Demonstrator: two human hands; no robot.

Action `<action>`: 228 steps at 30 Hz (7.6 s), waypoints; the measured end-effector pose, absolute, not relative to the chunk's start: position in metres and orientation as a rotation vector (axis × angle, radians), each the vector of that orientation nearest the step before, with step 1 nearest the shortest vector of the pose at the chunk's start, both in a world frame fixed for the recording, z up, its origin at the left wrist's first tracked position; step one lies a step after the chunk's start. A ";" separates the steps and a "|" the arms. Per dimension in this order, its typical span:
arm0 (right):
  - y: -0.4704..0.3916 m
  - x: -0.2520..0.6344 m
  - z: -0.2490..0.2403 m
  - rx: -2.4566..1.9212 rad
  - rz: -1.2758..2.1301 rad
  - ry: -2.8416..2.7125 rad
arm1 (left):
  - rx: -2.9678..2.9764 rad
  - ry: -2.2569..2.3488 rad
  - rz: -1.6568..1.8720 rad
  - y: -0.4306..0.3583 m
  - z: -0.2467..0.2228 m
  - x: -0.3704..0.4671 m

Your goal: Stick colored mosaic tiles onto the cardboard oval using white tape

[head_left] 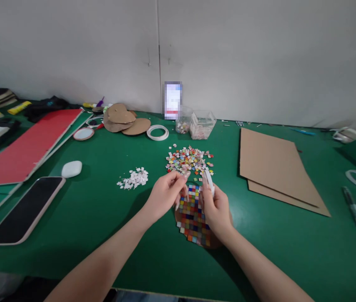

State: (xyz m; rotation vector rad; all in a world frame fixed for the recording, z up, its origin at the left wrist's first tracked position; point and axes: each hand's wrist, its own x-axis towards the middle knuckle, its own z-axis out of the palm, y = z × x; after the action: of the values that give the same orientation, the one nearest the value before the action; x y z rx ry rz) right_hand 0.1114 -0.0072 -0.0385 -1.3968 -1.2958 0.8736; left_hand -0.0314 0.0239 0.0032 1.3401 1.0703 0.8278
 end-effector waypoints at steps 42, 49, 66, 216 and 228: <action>-0.006 0.111 -0.034 -1.415 0.807 -1.319 | 1.369 1.135 0.784 0.024 0.004 -0.031; -0.006 0.112 -0.036 -1.415 0.851 -1.293 | 1.384 1.182 0.794 0.023 0.003 -0.032; -0.006 0.112 -0.038 -1.419 0.865 -1.281 | 1.396 1.153 0.766 0.023 0.007 -0.030; -0.001 0.118 -0.049 -1.443 0.855 -1.232 | 1.691 1.722 0.490 0.068 0.006 -0.137; -0.002 0.118 -0.047 -1.439 0.873 -1.213 | 1.719 1.705 0.425 0.068 0.006 -0.138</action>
State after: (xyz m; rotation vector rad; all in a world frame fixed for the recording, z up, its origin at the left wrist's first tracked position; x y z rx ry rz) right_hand 0.1180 -0.0015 -0.0466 -1.4393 -1.2126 0.8733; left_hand -0.1379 0.0679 0.0062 1.7190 1.7050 0.4253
